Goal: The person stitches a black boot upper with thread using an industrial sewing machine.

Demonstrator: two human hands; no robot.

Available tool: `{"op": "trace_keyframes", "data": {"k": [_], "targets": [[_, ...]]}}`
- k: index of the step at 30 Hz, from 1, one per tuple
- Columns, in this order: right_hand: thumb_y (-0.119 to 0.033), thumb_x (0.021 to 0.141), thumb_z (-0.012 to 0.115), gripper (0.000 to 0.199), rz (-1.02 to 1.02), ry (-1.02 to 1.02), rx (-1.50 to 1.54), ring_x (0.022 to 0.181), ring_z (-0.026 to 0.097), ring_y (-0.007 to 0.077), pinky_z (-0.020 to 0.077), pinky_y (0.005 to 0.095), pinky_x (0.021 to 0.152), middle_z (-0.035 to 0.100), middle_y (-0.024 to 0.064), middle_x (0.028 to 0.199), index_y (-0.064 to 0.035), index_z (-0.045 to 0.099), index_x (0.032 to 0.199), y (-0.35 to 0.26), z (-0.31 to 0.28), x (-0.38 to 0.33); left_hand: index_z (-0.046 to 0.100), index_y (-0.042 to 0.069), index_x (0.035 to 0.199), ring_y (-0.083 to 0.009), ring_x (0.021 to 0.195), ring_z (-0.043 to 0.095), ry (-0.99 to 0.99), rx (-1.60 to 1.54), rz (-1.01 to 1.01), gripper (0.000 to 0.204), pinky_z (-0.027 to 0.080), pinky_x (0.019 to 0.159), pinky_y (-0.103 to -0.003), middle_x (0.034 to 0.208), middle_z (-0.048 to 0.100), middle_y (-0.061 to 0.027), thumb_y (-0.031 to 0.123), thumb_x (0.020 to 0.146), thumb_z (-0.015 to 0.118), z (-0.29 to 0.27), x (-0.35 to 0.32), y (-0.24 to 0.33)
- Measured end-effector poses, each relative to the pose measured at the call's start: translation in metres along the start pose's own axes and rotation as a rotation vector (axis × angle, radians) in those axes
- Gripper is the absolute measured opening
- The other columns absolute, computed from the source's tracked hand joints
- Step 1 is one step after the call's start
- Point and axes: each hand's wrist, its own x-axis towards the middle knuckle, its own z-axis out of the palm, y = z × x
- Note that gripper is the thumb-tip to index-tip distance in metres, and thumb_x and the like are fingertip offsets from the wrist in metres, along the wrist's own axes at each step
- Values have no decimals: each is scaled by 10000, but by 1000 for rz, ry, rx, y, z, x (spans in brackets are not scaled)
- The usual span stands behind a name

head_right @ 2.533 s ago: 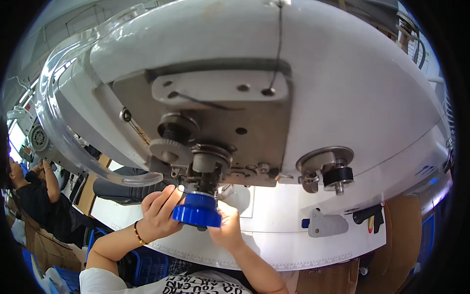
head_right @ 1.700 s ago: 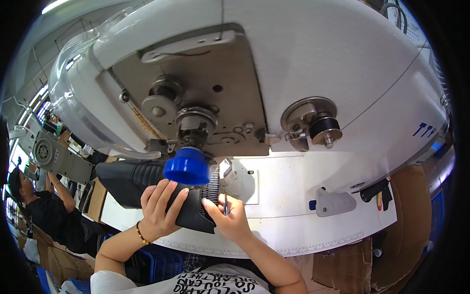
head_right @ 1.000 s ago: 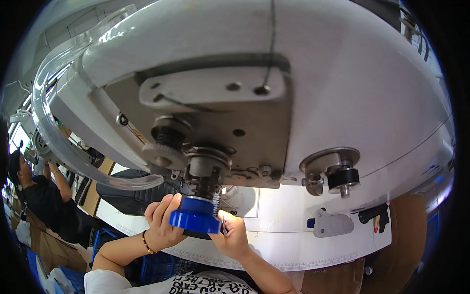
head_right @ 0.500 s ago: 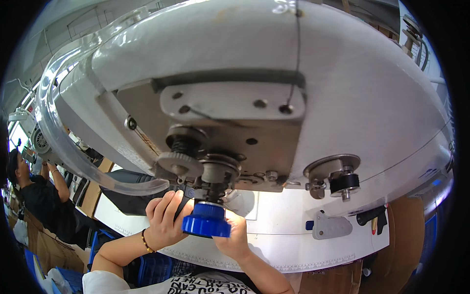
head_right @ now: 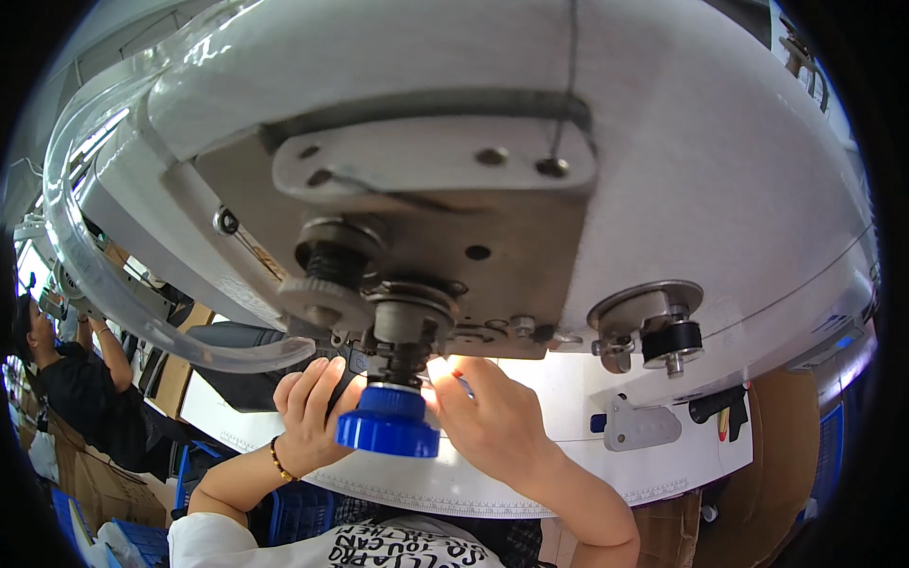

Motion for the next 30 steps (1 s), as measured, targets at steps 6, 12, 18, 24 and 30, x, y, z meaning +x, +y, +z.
{"op": "trace_keyframes", "data": {"k": [6,12,18,24,30], "targets": [[-127,651,640,130,-172,20,6,619,526,153,418,263,465,490,57,741,-52,542,692,11,6,9,600,139,1010,-208,940,511,0,-8,-4,397,319,848,-346,1052,560,-84,145,615,560,-2,0,1],[-97,602,633,97,-114,-12,-103,680,540,201,439,303,504,503,61,755,-52,559,646,0,8,13,601,129,1019,-247,971,507,-2,-11,29,429,309,846,-354,1093,539,-109,136,592,560,1,-3,-1],[-70,588,609,69,-51,45,-100,660,548,216,443,303,495,506,74,750,-47,578,645,-4,9,17,608,127,1007,-231,964,511,-6,1,25,412,320,840,-353,1045,551,-101,130,600,545,-2,1,2],[-184,674,664,165,88,-134,-183,565,563,201,439,289,454,532,77,718,-48,579,714,-5,-13,11,609,128,1019,-233,951,516,-27,22,49,403,332,837,-338,994,556,-99,128,626,522,-3,3,2],[-247,686,711,291,526,-88,763,620,596,182,458,261,563,613,93,741,-8,614,818,-4,32,-25,612,129,1016,-228,954,522,-23,57,45,375,347,819,-328,986,560,-98,126,654,515,-6,5,4]]}}
